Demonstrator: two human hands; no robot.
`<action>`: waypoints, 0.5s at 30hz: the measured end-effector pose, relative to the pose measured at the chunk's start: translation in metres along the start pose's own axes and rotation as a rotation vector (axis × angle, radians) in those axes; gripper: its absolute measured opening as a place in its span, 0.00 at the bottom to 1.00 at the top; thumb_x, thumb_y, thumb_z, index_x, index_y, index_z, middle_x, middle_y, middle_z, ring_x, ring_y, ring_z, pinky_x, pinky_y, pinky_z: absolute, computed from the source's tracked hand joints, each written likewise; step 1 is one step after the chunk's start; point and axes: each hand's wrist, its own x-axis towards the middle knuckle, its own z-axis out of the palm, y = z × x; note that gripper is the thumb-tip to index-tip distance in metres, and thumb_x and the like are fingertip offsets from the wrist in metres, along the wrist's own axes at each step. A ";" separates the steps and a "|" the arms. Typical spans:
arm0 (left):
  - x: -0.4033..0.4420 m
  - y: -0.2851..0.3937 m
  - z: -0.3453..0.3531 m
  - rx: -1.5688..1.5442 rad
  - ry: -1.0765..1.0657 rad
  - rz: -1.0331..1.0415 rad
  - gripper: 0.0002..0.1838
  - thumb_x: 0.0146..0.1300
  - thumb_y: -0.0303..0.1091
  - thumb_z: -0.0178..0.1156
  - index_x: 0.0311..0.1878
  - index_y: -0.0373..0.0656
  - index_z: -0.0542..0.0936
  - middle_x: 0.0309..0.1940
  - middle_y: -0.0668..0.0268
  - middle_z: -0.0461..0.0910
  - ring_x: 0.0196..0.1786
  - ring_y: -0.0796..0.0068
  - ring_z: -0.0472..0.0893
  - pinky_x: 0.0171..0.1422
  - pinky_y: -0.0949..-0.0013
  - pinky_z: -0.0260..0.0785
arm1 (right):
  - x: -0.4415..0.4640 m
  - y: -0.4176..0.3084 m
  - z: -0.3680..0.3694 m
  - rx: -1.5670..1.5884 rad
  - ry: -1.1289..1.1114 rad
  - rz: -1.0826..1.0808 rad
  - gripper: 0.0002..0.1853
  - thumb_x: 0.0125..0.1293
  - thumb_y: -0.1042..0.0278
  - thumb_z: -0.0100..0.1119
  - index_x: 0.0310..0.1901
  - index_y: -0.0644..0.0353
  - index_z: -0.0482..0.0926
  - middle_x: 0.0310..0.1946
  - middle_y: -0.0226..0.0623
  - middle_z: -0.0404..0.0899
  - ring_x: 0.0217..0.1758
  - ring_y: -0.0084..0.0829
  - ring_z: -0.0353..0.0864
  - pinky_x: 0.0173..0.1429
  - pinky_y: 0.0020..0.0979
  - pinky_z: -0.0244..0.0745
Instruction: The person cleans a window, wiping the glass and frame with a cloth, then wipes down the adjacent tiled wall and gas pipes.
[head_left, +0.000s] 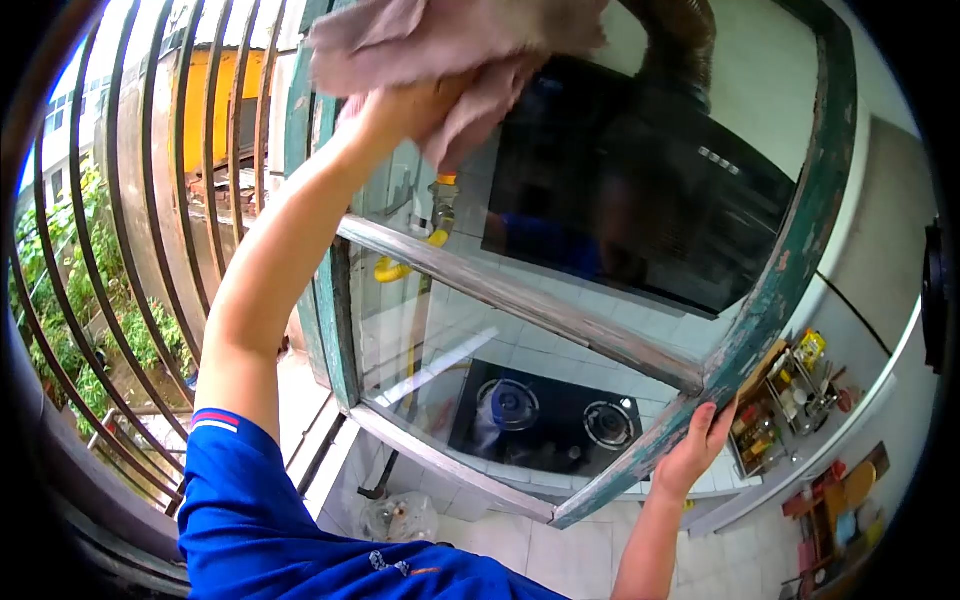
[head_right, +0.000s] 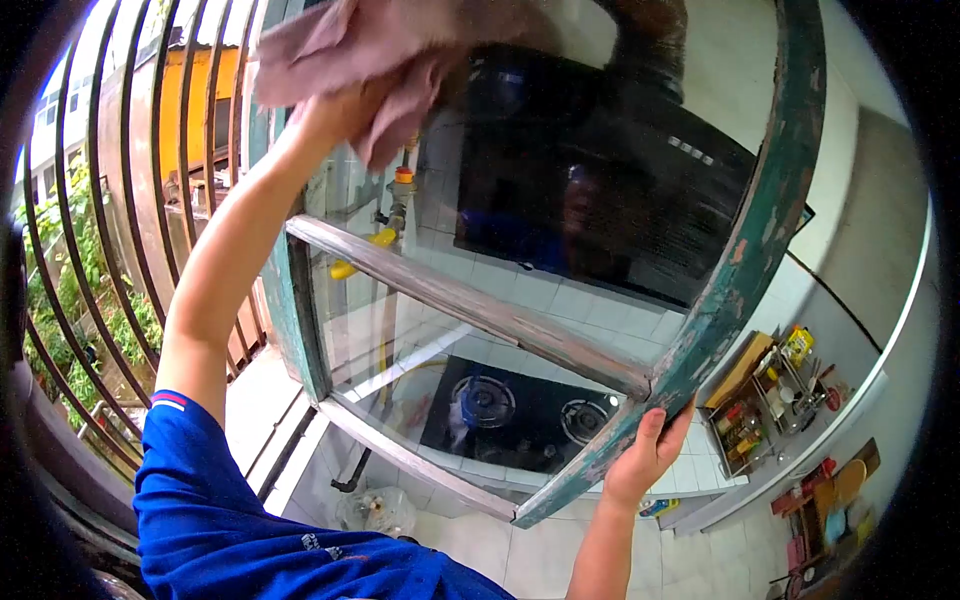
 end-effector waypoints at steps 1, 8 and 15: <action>-0.021 0.007 0.021 -0.101 0.253 0.045 0.26 0.73 0.40 0.49 0.73 0.57 0.64 0.72 0.65 0.64 0.72 0.63 0.65 0.76 0.58 0.57 | 0.000 -0.001 0.001 -0.003 0.009 -0.009 0.35 0.73 0.52 0.56 0.71 0.67 0.59 0.66 0.41 0.66 0.66 0.34 0.66 0.71 0.33 0.57; -0.068 0.025 -0.010 -0.583 0.161 -0.227 0.45 0.62 0.50 0.64 0.78 0.53 0.53 0.77 0.59 0.53 0.79 0.60 0.52 0.83 0.59 0.39 | -0.002 -0.006 0.005 -0.017 0.028 0.000 0.34 0.74 0.52 0.54 0.72 0.67 0.59 0.69 0.42 0.63 0.68 0.36 0.64 0.72 0.34 0.56; 0.015 -0.037 0.035 -0.520 0.194 -0.332 0.43 0.63 0.49 0.63 0.77 0.52 0.54 0.76 0.59 0.54 0.78 0.60 0.53 0.83 0.60 0.40 | -0.003 -0.006 0.007 -0.074 0.089 0.034 0.37 0.73 0.48 0.53 0.73 0.67 0.57 0.70 0.45 0.61 0.70 0.38 0.63 0.73 0.36 0.55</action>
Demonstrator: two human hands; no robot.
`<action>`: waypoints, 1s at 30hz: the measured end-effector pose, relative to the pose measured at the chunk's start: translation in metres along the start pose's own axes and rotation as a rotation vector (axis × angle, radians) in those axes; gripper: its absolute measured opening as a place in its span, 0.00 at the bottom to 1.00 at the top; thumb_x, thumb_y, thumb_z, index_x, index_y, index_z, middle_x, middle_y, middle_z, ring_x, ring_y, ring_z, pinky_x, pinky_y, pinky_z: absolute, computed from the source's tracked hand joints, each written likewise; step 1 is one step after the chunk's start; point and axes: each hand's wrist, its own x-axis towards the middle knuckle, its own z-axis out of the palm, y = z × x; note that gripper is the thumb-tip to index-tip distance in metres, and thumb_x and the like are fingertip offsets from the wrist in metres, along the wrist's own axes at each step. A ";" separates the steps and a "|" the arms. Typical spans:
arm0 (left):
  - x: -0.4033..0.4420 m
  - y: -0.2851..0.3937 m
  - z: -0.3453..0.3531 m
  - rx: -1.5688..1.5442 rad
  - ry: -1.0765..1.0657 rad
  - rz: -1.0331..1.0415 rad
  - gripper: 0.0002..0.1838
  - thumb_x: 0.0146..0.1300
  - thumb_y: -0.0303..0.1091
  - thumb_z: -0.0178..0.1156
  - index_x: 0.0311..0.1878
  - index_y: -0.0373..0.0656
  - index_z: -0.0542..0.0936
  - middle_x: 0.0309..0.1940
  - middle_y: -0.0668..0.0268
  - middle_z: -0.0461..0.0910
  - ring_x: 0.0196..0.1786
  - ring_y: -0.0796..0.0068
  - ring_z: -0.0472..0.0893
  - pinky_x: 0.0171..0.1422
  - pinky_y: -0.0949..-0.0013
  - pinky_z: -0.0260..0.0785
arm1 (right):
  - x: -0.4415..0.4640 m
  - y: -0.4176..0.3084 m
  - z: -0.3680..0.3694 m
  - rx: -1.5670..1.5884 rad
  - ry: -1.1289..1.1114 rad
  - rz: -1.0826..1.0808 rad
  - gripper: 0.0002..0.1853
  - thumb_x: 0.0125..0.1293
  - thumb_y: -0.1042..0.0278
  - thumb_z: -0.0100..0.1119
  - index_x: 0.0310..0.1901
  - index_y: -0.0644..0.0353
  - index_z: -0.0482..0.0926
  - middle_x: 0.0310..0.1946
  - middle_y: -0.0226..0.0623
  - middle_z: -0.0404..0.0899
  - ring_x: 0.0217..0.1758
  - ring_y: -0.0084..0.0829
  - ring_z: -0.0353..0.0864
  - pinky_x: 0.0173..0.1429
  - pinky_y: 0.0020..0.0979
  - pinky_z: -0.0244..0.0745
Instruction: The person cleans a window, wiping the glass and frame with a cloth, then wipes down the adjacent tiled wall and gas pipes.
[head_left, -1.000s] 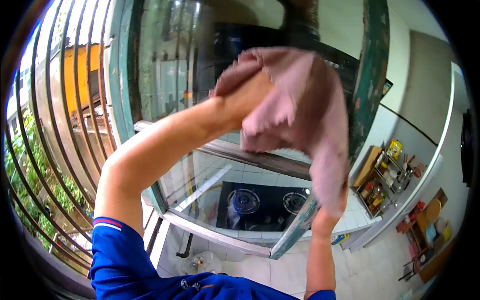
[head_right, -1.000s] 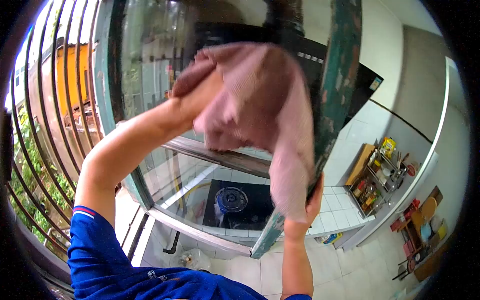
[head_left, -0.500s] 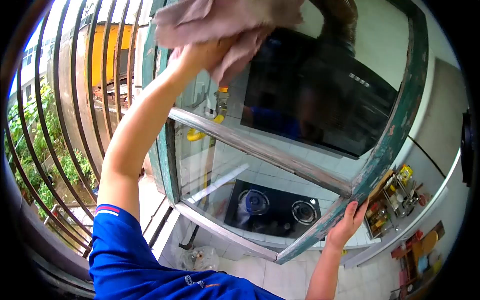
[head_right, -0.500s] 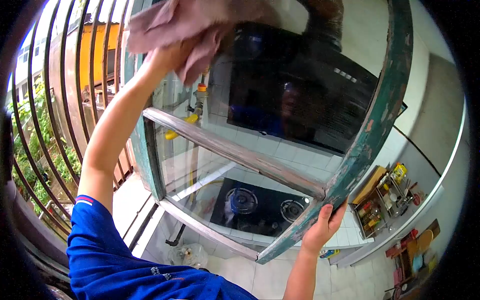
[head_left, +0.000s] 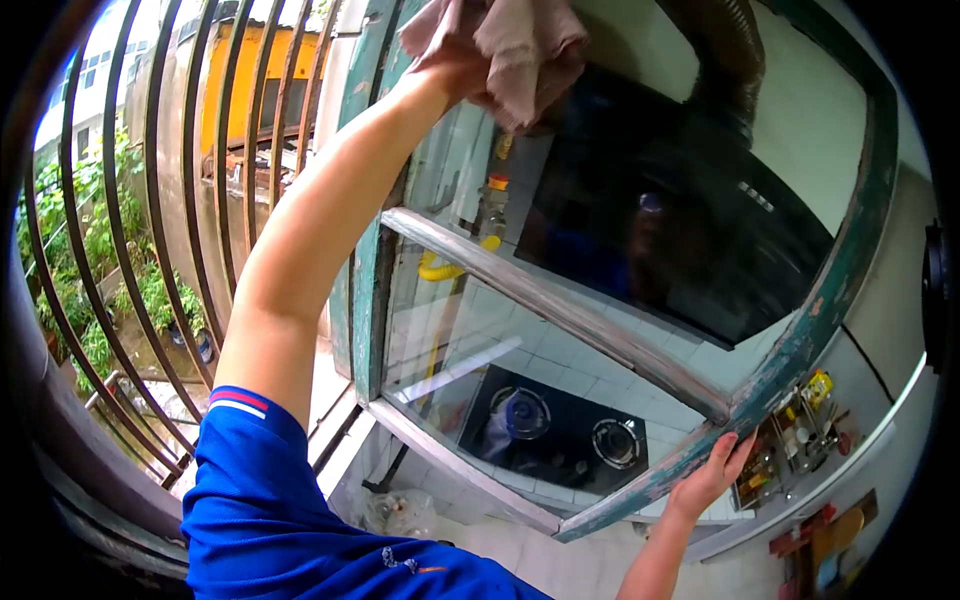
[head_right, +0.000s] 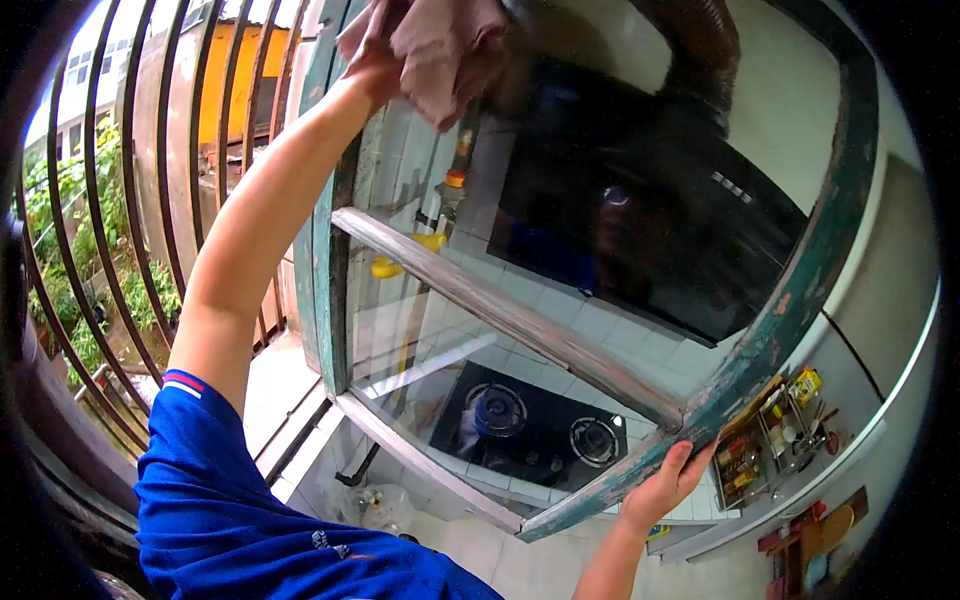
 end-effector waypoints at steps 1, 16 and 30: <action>0.004 -0.004 0.002 0.001 0.002 -0.006 0.43 0.63 0.48 0.63 0.77 0.52 0.54 0.76 0.59 0.54 0.78 0.60 0.53 0.83 0.60 0.41 | 0.001 0.001 0.000 0.000 -0.010 0.002 0.37 0.73 0.48 0.53 0.73 0.67 0.57 0.70 0.45 0.61 0.70 0.38 0.63 0.73 0.36 0.55; -0.079 0.020 -0.023 -0.109 -0.030 0.007 0.39 0.65 0.45 0.61 0.77 0.52 0.56 0.74 0.58 0.57 0.76 0.61 0.57 0.82 0.61 0.44 | 0.003 0.003 -0.004 -0.020 -0.002 0.013 0.37 0.74 0.50 0.53 0.74 0.68 0.55 0.72 0.46 0.59 0.72 0.38 0.61 0.75 0.36 0.52; -0.052 -0.004 0.006 -0.078 -0.015 -0.009 0.36 0.67 0.41 0.58 0.76 0.51 0.57 0.73 0.57 0.60 0.75 0.63 0.60 0.81 0.62 0.47 | -0.001 -0.002 0.000 -0.029 0.044 -0.005 0.34 0.75 0.54 0.51 0.72 0.69 0.57 0.70 0.47 0.61 0.70 0.38 0.63 0.74 0.36 0.54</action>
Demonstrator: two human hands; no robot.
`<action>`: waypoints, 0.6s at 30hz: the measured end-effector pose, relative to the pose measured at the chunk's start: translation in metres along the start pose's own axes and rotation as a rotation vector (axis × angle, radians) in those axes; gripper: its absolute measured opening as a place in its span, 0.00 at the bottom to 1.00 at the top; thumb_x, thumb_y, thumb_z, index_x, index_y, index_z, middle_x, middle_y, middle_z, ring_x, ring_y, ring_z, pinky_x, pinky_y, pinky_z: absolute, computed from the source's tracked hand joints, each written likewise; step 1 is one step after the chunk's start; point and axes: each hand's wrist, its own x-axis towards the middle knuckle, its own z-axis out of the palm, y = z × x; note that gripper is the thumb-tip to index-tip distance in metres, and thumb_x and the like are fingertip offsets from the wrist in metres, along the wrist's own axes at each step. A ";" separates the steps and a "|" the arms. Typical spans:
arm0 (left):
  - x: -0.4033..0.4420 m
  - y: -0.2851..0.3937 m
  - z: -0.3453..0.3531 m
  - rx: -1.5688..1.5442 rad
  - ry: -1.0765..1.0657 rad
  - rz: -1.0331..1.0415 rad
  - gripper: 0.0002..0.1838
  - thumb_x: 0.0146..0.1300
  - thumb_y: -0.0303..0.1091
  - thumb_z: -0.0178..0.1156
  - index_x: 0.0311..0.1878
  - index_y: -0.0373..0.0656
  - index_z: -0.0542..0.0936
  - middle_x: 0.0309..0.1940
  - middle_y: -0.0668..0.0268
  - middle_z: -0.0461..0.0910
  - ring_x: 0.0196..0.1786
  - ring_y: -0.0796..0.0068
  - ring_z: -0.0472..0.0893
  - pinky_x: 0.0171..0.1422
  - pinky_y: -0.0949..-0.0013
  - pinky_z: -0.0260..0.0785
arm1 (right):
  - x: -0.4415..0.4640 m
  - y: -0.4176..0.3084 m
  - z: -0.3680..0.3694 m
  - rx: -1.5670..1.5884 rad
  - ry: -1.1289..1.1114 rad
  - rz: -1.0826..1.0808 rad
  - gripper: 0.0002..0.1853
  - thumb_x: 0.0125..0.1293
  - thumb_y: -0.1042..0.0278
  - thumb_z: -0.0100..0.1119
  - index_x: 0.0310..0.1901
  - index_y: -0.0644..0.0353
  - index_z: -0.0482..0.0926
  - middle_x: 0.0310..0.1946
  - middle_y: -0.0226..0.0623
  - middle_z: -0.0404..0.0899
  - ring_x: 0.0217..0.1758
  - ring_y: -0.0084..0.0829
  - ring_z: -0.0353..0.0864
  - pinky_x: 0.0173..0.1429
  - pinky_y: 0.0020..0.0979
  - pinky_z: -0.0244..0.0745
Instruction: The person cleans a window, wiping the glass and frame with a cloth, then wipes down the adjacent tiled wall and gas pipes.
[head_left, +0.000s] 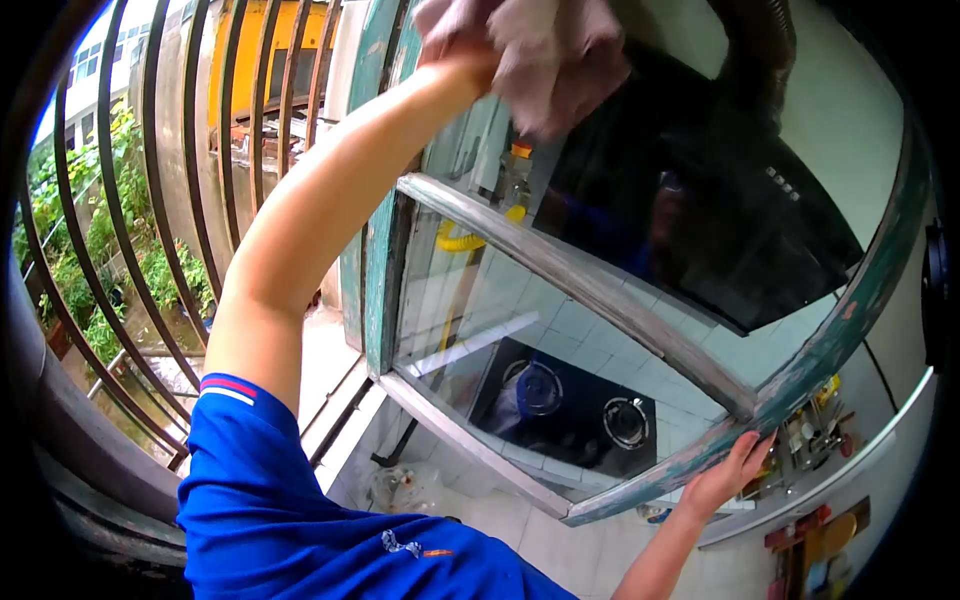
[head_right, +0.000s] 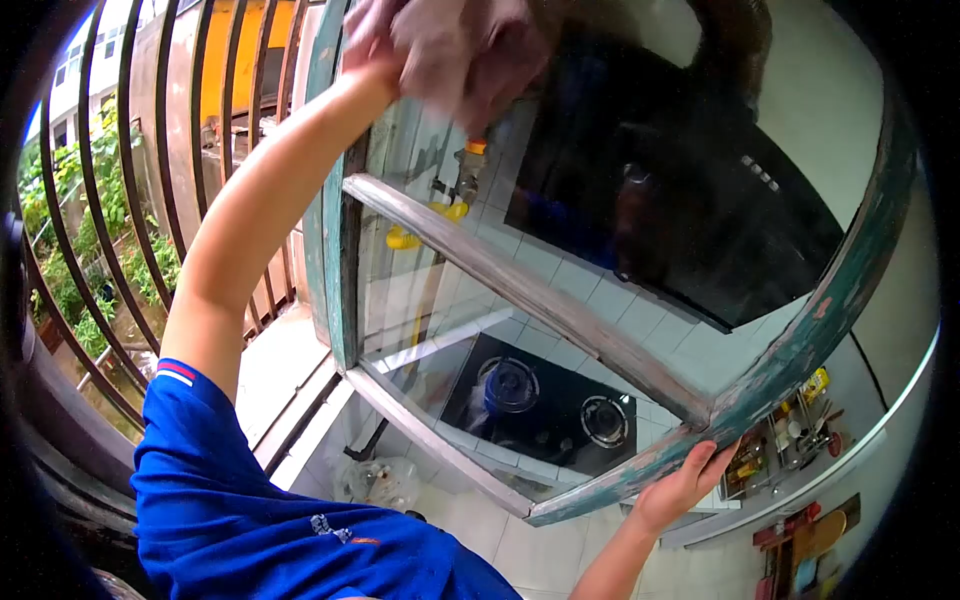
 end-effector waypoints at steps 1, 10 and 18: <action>-0.019 0.005 -0.006 -0.002 -0.015 0.001 0.36 0.67 0.41 0.58 0.76 0.51 0.57 0.73 0.57 0.60 0.74 0.63 0.60 0.81 0.62 0.47 | -0.001 0.000 0.000 0.005 0.005 0.005 0.34 0.75 0.54 0.51 0.72 0.69 0.57 0.70 0.47 0.61 0.70 0.38 0.63 0.74 0.36 0.54; -0.029 0.015 -0.018 -0.026 -0.022 0.009 0.34 0.68 0.38 0.57 0.75 0.51 0.58 0.72 0.56 0.61 0.73 0.63 0.62 0.80 0.62 0.49 | 0.000 0.001 -0.001 0.084 -0.096 -0.024 0.34 0.74 0.53 0.54 0.72 0.68 0.58 0.69 0.42 0.63 0.69 0.34 0.63 0.73 0.33 0.54; -0.042 0.079 -0.006 -0.113 -0.074 0.123 0.32 0.69 0.36 0.55 0.75 0.50 0.59 0.71 0.56 0.63 0.72 0.64 0.64 0.80 0.63 0.50 | -0.001 -0.002 -0.004 0.089 -0.154 -0.044 0.36 0.72 0.52 0.57 0.71 0.70 0.58 0.67 0.40 0.64 0.68 0.32 0.63 0.73 0.32 0.52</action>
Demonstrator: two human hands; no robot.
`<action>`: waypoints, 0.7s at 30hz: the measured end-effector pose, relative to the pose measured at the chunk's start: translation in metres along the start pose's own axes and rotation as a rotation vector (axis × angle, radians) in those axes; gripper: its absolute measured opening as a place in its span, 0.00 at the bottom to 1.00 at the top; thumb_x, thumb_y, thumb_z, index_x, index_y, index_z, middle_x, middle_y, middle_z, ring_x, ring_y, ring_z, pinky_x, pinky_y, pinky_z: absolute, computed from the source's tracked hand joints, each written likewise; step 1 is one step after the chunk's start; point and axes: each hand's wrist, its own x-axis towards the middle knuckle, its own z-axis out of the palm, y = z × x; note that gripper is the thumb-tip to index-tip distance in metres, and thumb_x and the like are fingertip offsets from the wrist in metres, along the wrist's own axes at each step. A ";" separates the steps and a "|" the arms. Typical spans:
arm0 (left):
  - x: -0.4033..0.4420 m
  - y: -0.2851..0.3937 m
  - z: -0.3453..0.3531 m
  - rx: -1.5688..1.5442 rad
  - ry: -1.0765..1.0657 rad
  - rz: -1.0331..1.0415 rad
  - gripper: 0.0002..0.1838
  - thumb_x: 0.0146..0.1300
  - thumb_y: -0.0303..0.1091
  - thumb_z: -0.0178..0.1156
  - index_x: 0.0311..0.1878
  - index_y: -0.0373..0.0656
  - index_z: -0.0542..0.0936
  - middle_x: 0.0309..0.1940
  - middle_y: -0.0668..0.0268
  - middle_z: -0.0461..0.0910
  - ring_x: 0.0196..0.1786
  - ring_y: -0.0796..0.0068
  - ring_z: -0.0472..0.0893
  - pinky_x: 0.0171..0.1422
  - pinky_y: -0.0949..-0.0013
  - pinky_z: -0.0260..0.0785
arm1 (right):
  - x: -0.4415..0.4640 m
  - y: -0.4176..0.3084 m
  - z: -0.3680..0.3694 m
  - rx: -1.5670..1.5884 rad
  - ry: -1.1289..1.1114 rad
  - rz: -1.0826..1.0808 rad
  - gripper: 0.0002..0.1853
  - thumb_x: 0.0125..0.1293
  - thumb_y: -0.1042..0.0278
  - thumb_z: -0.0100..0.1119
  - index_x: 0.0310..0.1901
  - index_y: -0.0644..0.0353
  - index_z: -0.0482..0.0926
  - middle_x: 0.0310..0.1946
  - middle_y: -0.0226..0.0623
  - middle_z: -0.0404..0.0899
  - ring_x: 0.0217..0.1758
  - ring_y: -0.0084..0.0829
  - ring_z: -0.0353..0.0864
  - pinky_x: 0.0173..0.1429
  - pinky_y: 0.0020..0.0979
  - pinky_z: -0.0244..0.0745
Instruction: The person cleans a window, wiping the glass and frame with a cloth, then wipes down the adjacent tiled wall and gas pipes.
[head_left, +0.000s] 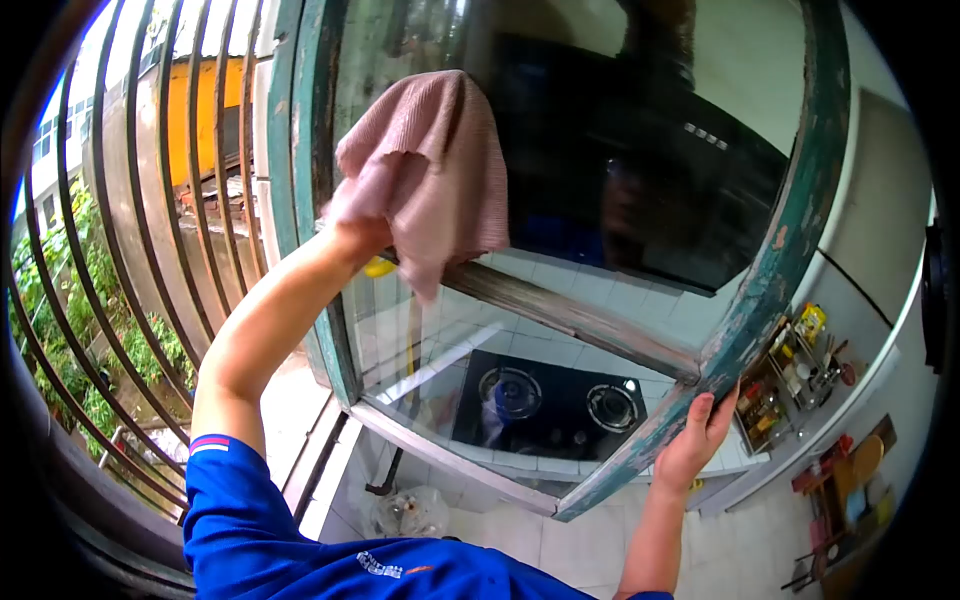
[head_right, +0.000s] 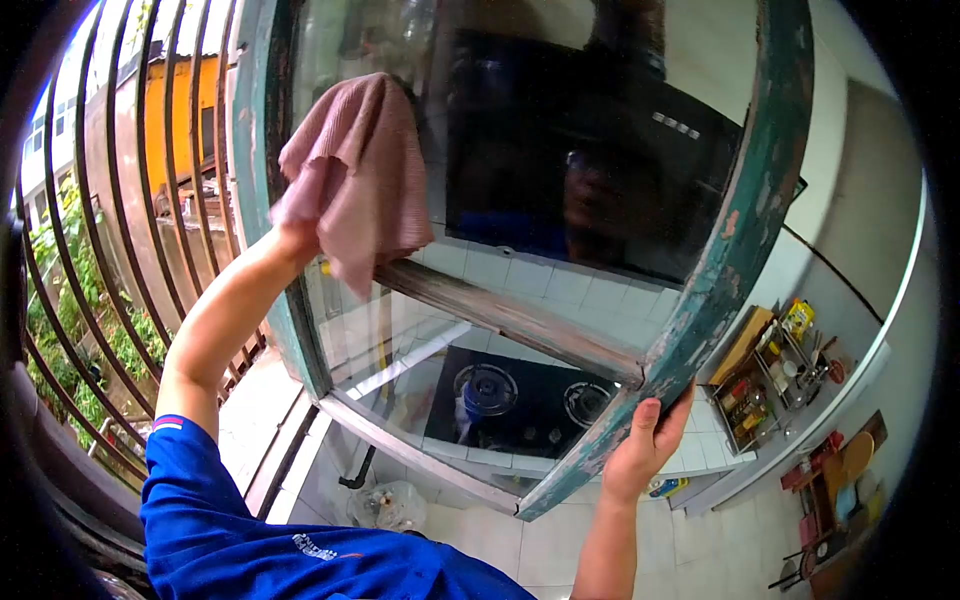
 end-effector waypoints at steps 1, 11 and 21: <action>0.004 -0.002 0.001 -0.004 -0.002 0.002 0.32 0.69 0.36 0.55 0.75 0.50 0.59 0.71 0.56 0.63 0.72 0.64 0.64 0.80 0.63 0.51 | 0.000 0.001 0.000 0.012 -0.016 -0.012 0.36 0.73 0.52 0.56 0.70 0.71 0.58 0.67 0.40 0.64 0.68 0.32 0.63 0.73 0.32 0.52; 0.017 0.032 0.012 -0.137 -0.089 0.097 0.30 0.71 0.33 0.54 0.74 0.50 0.60 0.70 0.55 0.65 0.71 0.65 0.66 0.79 0.64 0.53 | 0.002 -0.001 0.003 0.024 -0.027 -0.015 0.39 0.71 0.51 0.59 0.71 0.72 0.57 0.68 0.41 0.63 0.68 0.32 0.63 0.73 0.32 0.54; 0.021 0.082 0.029 -0.493 -0.296 0.206 0.28 0.72 0.31 0.52 0.74 0.49 0.61 0.68 0.55 0.67 0.70 0.66 0.68 0.79 0.64 0.55 | 0.003 0.002 0.004 0.059 -0.020 -0.050 0.33 0.72 0.56 0.57 0.70 0.68 0.61 0.64 0.36 0.68 0.63 0.29 0.67 0.69 0.30 0.58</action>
